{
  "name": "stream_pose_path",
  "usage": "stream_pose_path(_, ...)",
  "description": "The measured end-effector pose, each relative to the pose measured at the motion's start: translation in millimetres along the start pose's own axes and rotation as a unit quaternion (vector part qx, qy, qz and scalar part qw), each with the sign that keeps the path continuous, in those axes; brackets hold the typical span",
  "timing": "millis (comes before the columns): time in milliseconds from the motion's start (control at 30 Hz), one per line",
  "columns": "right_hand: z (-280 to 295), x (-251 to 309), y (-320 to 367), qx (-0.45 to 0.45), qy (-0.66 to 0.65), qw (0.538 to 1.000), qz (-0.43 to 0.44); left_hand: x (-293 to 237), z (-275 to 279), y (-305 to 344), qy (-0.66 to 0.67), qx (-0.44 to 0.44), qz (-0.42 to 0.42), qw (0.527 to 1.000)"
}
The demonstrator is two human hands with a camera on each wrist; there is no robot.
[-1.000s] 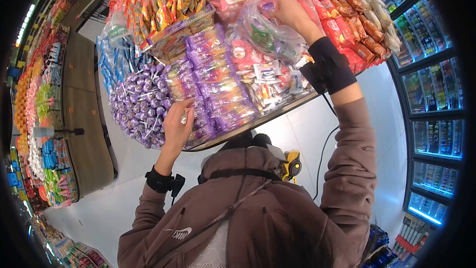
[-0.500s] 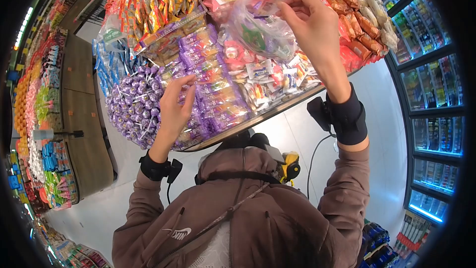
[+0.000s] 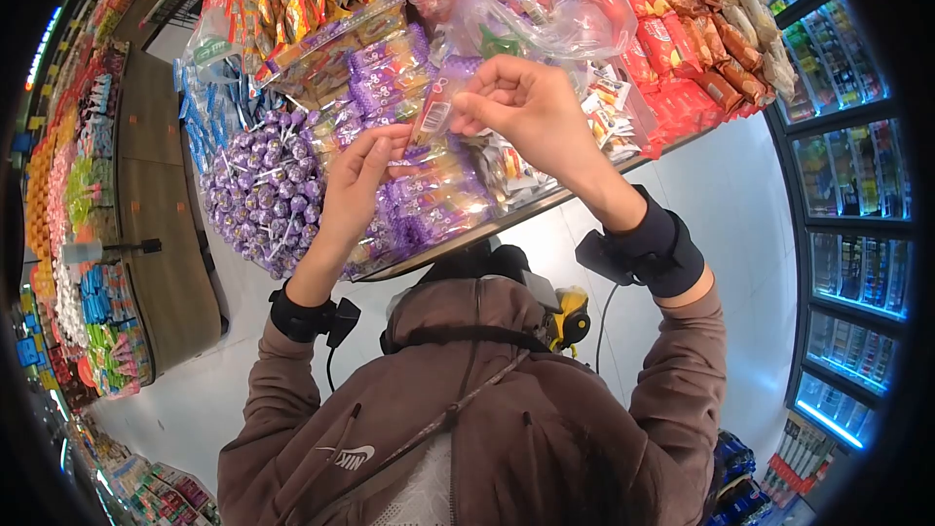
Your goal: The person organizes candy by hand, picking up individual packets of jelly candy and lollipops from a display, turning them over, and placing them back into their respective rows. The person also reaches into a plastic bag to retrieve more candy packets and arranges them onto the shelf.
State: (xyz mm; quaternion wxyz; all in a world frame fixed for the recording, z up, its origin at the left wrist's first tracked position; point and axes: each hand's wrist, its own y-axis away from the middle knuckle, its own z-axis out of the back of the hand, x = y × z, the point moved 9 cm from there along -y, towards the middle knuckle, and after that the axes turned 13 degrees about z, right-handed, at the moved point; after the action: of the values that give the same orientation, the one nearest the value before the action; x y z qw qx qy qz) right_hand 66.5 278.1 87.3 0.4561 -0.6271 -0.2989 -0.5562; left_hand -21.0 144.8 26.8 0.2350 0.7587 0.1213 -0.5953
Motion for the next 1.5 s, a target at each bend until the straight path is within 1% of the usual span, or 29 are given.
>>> stream_pose_path(100,-12.7,-6.9,-5.8,0.022,-0.05,0.998,-0.008,13.8,3.4,3.0,0.069,0.01,0.076,0.995)
stream_pose_path(133,-16.6,-8.2,-8.1,0.025,-0.073,0.997,-0.006,18.2,1.2,4.3,0.108,0.034,0.107,0.988)
stream_pose_path(200,-25.7,-9.6,-12.2,0.062,-0.068,0.996,-0.007,25.2,-3.0,8.3,0.185,0.084,0.168,0.964)
stream_pose_path(267,-34.4,-10.6,-16.4,0.096,-0.064,0.993,-0.006,28.0,-1.8,15.2,0.247,0.13,0.207,0.938)
stream_pose_path(300,-38.2,-11.0,-18.0,0.098,-0.078,0.992,0.001,29.3,-2.9,19.3,0.277,0.153,0.225,0.921)
stream_pose_path(400,-46.4,-12.3,-21.1,0.125,-0.11,0.986,0.003,29.4,8.3,26.2,0.247,0.115,0.206,0.94)
stream_pose_path(433,-47.2,-15.5,-22.4,0.13,-0.097,0.987,0.016,31.3,12.6,26.8,0.257,0.101,0.2,0.94)
stream_pose_path(500,-48.7,-27.8,-21.2,0.111,-0.13,0.985,-0.011,26.0,21.6,28.5,0.222,0.049,0.167,0.959)
stream_pose_path(567,-49.0,-41.9,-17.4,0.077,-0.185,0.978,-0.056,22.4,30.2,30.2,0.168,-0.007,0.131,0.977)
stream_pose_path(633,-47.9,-56.8,-11.1,0.027,-0.264,0.958,-0.113,18.1,40.3,32.9,0.089,-0.065,0.091,0.99)
stream_pose_path(733,-44.2,-72.9,-4.5,-0.039,-0.332,0.917,-0.216,11.7,43.2,37.7,0.016,-0.098,0.068,0.993)
stream_pose_path(767,-43.6,-76.8,-3.5,-0.038,-0.372,0.903,-0.211,11.9,43.2,38.4,0.022,-0.101,0.067,0.992)
stream_pose_path(867,-48.3,-74.3,-3.7,0.035,-0.236,0.957,-0.166,15.2,43.0,39.3,0.034,-0.106,0.066,0.992)
stream_pose_path(967,-55.6,-68.4,-4.9,0.072,-0.203,0.966,-0.143,19.4,42.1,37.8,0.033,-0.101,0.063,0.992)
stream_pose_path(1133,-53.8,-76.2,-4.9,0.073,-0.206,0.963,-0.158,20.7,39.8,34.6,0.047,-0.098,0.058,0.992)
stream_pose_path(1233,-50.8,-77.1,-6.6,0.073,-0.197,0.965,-0.156,23.4,38.9,32.6,0.046,-0.096,0.069,0.992)
stream_pose_path(1333,-48.2,-74.8,-8.3,0.065,-0.211,0.966,-0.138,20.6,44.0,28.9,0.026,-0.126,0.055,0.99)
stream_pose_path(1367,-49.5,-73.9,-9.1,0.069,-0.218,0.965,-0.132,17.9,49.0,27.2,0.023,-0.152,0.046,0.987)
stream_pose_path(1433,-54.6,-77.7,-4.4,0.084,-0.206,0.964,-0.143,9.1,65.9,23.8,0.017,-0.217,0.025,0.976)
stream_pose_path(1500,-64.1,-77.8,2.9,0.106,-0.216,0.956,-0.17,7.7,79.4,17.7,0.028,-0.24,0.035,0.97)
